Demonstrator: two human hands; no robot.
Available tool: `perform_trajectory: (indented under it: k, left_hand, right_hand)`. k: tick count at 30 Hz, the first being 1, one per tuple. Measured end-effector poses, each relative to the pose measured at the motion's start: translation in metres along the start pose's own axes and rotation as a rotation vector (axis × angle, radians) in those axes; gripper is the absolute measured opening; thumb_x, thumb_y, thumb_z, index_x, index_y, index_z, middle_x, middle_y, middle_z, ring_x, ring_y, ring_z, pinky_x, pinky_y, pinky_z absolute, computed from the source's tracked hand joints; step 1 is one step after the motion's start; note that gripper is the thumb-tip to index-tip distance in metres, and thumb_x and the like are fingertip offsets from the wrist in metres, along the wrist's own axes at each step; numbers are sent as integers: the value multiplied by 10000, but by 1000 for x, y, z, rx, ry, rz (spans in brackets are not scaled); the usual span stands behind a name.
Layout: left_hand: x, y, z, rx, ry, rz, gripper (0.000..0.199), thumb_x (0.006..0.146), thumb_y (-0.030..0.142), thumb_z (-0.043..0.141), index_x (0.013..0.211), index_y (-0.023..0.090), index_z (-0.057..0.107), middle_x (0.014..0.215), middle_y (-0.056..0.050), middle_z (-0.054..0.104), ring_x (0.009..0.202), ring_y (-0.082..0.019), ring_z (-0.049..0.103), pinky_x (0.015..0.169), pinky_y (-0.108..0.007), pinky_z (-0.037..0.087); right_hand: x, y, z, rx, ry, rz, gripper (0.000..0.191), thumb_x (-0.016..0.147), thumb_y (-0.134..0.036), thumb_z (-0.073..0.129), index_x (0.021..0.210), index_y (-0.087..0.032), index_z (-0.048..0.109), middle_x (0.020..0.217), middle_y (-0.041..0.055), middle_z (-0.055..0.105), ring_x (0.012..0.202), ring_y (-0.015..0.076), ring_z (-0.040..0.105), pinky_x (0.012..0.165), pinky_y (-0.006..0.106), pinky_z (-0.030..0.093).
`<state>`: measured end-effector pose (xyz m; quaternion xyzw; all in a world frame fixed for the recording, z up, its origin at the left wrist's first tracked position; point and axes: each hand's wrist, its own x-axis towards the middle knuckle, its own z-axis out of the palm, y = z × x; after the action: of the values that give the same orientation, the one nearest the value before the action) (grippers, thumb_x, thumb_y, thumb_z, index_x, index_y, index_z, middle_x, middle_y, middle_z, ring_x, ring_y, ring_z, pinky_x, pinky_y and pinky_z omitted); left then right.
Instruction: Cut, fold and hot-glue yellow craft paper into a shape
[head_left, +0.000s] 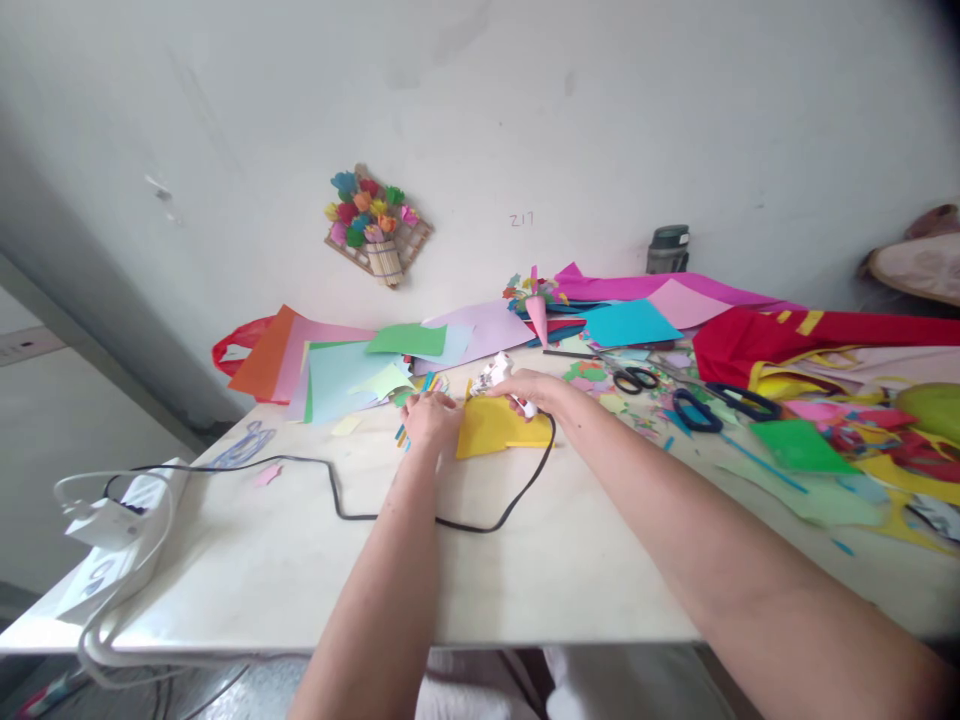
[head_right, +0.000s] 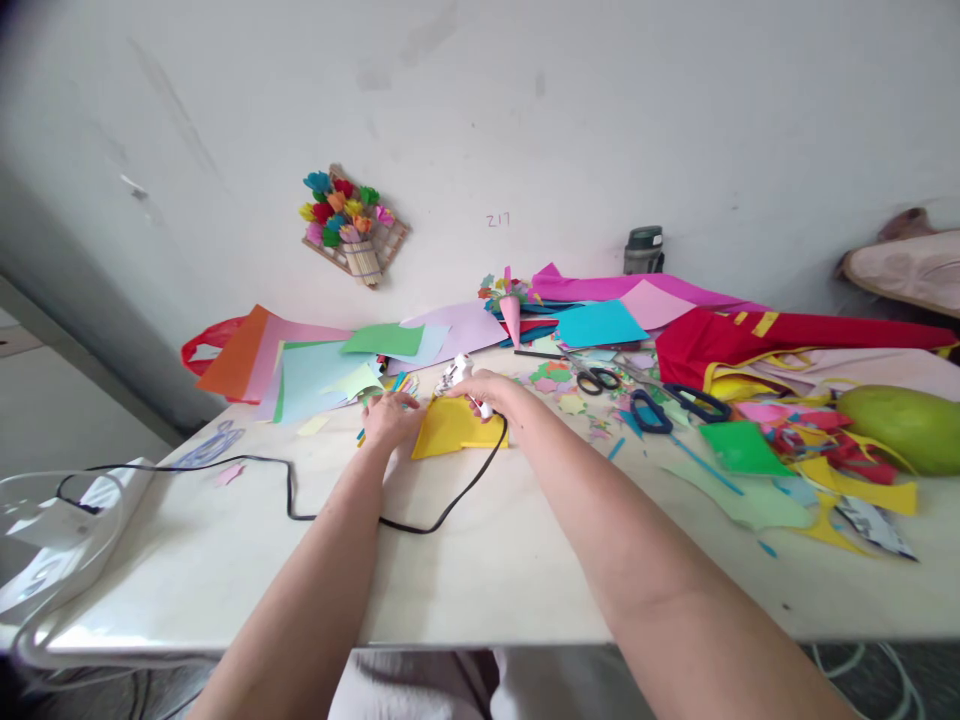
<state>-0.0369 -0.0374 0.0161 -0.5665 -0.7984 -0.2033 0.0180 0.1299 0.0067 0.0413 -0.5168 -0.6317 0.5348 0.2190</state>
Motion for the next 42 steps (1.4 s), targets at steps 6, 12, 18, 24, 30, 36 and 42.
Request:
perform_trajectory:
  k: [6,12,18,24,30,36,42]
  left_hand:
    - [-1,-5,-2,50,-44,50,103,567,274,575,624,282,660,1036,-7,591,1058,-290,406,920,-442,280]
    - [-1,-3,0,25,25,40,127,559,229,560,618,270,665,983,-13,621,1033,-278,428,916,-412,300]
    - [0,2,4,5,59,42,128,600,259,540,627,270,664,963,4,641,1006,-257,448,925,-388,306]
    - [1,3,6,-4,48,28,136,615,274,544,662,270,672,999,14,640,1017,-240,447,924,-364,300]
    - [3,1,8,-17,43,16,138,618,281,549,674,267,673,994,9,644,1023,-236,445,907,-359,298]
    - [3,1,9,-41,51,23,135,612,282,549,664,268,673,995,18,645,1020,-234,448,893,-352,307]
    - [4,0,8,-38,31,12,138,612,285,553,671,271,676,993,17,645,1021,-229,447,892,-347,302]
  right_hand:
    - [6,5,-1,13,6,-12,367,648,-422,664,566,-155,428,368,-57,389,343,87,420,327,207,372]
    - [-2,1,-3,33,18,-9,351,660,-440,653,643,-127,493,423,-24,476,341,77,425,335,207,380]
    - [-3,2,-2,75,71,-22,439,652,-471,653,871,-115,518,468,-14,525,349,86,450,343,208,394]
    - [6,7,-1,47,96,-17,475,646,-509,639,887,-121,508,466,-1,538,346,93,461,341,209,402]
    - [4,5,1,0,100,13,406,671,-502,620,756,-125,498,431,-5,515,328,89,443,343,216,407]
    - [0,3,2,-15,79,4,412,660,-518,624,665,-136,471,432,-21,488,328,78,433,344,215,403]
    - [-2,1,-2,-16,32,-5,426,635,-528,642,631,-149,447,411,-54,426,330,69,424,343,201,393]
